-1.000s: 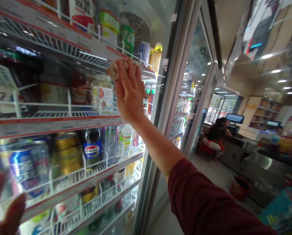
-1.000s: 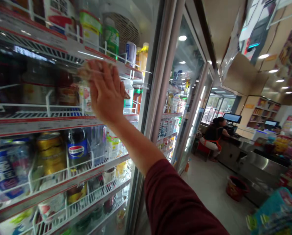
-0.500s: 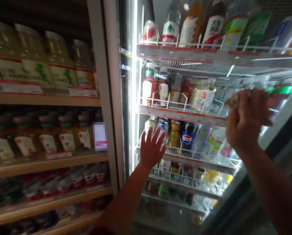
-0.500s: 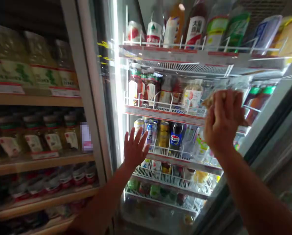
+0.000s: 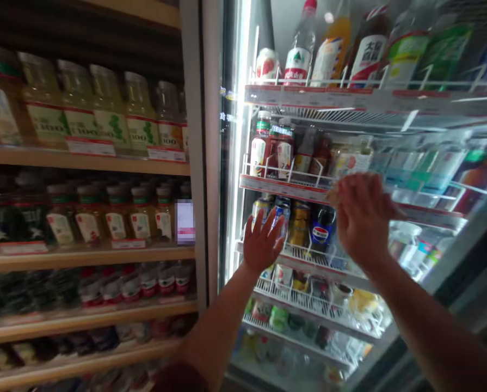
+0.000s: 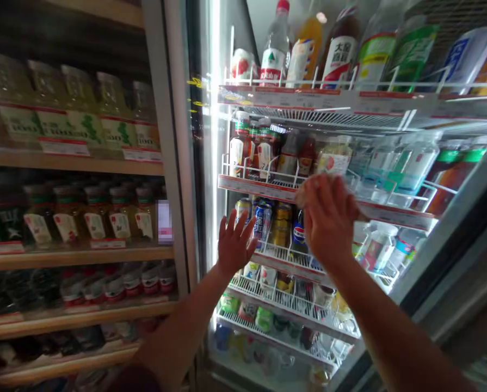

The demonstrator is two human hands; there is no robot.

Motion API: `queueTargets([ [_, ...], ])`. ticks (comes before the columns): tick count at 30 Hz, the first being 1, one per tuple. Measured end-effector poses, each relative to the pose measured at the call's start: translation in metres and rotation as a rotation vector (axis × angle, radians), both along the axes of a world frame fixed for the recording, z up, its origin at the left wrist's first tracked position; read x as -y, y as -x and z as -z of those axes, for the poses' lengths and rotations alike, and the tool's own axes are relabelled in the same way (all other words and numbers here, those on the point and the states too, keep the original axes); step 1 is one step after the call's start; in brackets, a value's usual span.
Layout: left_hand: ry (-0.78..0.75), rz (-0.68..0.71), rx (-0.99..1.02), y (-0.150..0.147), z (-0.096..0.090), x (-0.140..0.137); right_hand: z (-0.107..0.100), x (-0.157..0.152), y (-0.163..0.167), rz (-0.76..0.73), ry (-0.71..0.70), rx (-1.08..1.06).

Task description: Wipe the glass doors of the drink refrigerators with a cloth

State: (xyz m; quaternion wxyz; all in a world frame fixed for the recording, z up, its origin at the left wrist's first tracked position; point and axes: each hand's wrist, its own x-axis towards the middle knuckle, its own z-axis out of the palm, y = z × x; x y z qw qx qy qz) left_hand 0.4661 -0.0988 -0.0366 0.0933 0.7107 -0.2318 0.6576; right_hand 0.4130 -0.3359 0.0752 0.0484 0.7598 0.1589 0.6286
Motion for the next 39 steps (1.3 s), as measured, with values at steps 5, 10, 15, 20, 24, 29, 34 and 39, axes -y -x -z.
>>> queueTargets([
  [5, -0.009, -0.012, 0.012, -0.001, 0.001, 0.001, 0.04, 0.003, 0.01, -0.064, 0.399, -0.129],
  [10, -0.018, -0.056, 0.016, 0.0, 0.001, 0.002, -0.037, 0.037, 0.003, -0.034, -0.097, 0.05],
  [15, -0.05, -0.062, 0.003, 0.003, -0.002, -0.005, 0.035, 0.009, 0.012, -0.157, 0.135, -0.066],
  [20, -0.119, -0.111, -0.031, 0.002, -0.004, -0.016, 0.061, 0.037, 0.016, -0.189, 0.293, -0.147],
  [24, -0.105, -0.101, -0.016, -0.003, 0.004, -0.016, 0.025, 0.081, 0.016, -0.057, -0.121, 0.086],
  [29, -0.087, -0.098, -0.033, -0.008, 0.012, -0.014, 0.101, 0.064, 0.031, -0.168, 0.192, -0.159],
  [34, -0.097, -0.089, -0.013, -0.009, 0.014, -0.016, 0.081, 0.074, 0.027, -0.154, 0.206, -0.138],
  [39, -0.074, -0.079, 0.013, -0.011, 0.015, -0.014, 0.04, 0.089, 0.019, -0.047, -0.218, 0.063],
])
